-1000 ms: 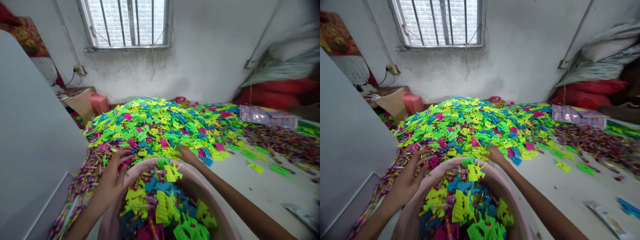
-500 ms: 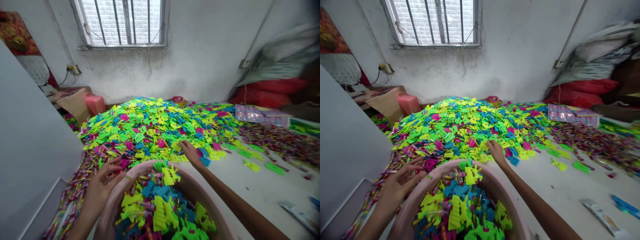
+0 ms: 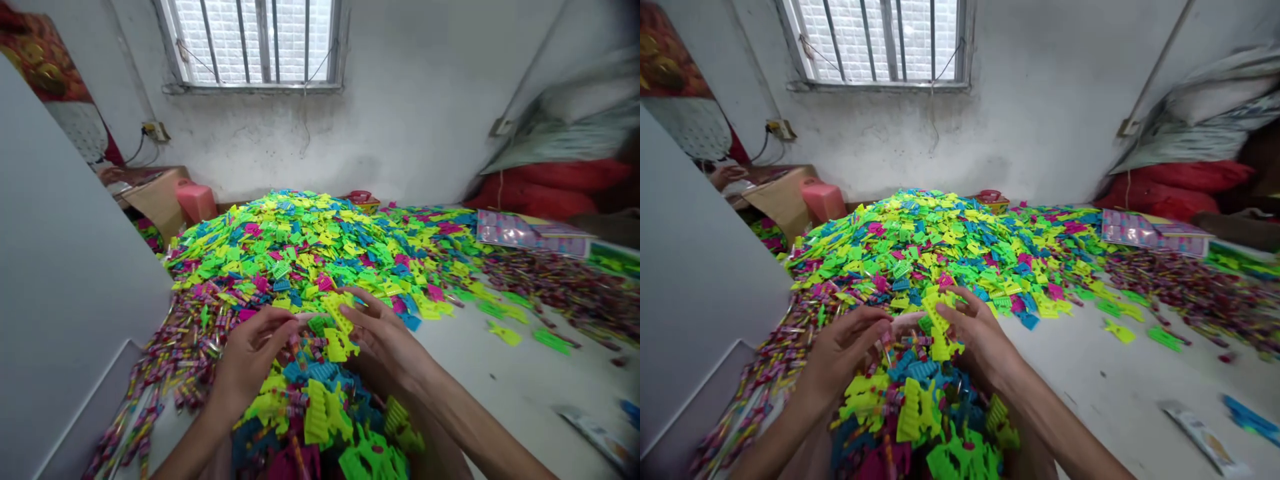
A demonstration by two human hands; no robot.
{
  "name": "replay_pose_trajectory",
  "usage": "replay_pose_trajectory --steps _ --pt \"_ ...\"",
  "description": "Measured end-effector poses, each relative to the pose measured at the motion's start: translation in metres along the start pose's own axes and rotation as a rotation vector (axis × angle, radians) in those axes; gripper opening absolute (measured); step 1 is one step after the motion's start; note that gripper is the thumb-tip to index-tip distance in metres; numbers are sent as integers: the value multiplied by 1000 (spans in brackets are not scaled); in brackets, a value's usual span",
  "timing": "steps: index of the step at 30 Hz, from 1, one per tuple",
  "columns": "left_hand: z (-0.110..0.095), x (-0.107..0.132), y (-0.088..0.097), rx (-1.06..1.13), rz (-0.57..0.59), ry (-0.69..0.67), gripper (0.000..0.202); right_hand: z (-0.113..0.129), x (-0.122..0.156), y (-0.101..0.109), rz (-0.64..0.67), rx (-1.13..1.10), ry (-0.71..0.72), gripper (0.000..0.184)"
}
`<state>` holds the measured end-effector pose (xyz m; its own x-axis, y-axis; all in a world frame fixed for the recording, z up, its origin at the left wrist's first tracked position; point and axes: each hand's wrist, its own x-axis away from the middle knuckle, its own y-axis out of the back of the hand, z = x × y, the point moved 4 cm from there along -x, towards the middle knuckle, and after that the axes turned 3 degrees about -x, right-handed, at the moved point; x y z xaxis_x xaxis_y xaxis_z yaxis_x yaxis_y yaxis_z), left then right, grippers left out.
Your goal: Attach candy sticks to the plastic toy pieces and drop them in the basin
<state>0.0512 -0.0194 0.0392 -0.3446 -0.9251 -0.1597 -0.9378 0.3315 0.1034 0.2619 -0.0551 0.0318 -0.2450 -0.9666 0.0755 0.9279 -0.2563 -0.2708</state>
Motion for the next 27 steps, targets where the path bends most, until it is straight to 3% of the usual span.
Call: replay_pose_trajectory --steps 3,8,15,17,20,22,27 --pt "-2 2 -4 -29 12 14 38 -2 7 -10 37 -123 -113 44" --pt "-1 5 -4 -54 59 2 42 -4 11 -14 165 -52 -50 37" --pt "2 8 -2 -72 34 -1 32 -6 18 -20 349 -80 -96 45" --pt "0 9 -1 -87 31 -16 32 -4 21 -22 385 -11 -91 40" --pt "-3 10 -2 -84 44 -25 31 -3 24 -23 374 135 -31 45" --pt "-3 12 -3 -64 33 -20 31 -3 24 -21 300 202 11 50" --pt "-4 16 -6 -90 14 -39 25 -5 24 -19 170 349 64 35"
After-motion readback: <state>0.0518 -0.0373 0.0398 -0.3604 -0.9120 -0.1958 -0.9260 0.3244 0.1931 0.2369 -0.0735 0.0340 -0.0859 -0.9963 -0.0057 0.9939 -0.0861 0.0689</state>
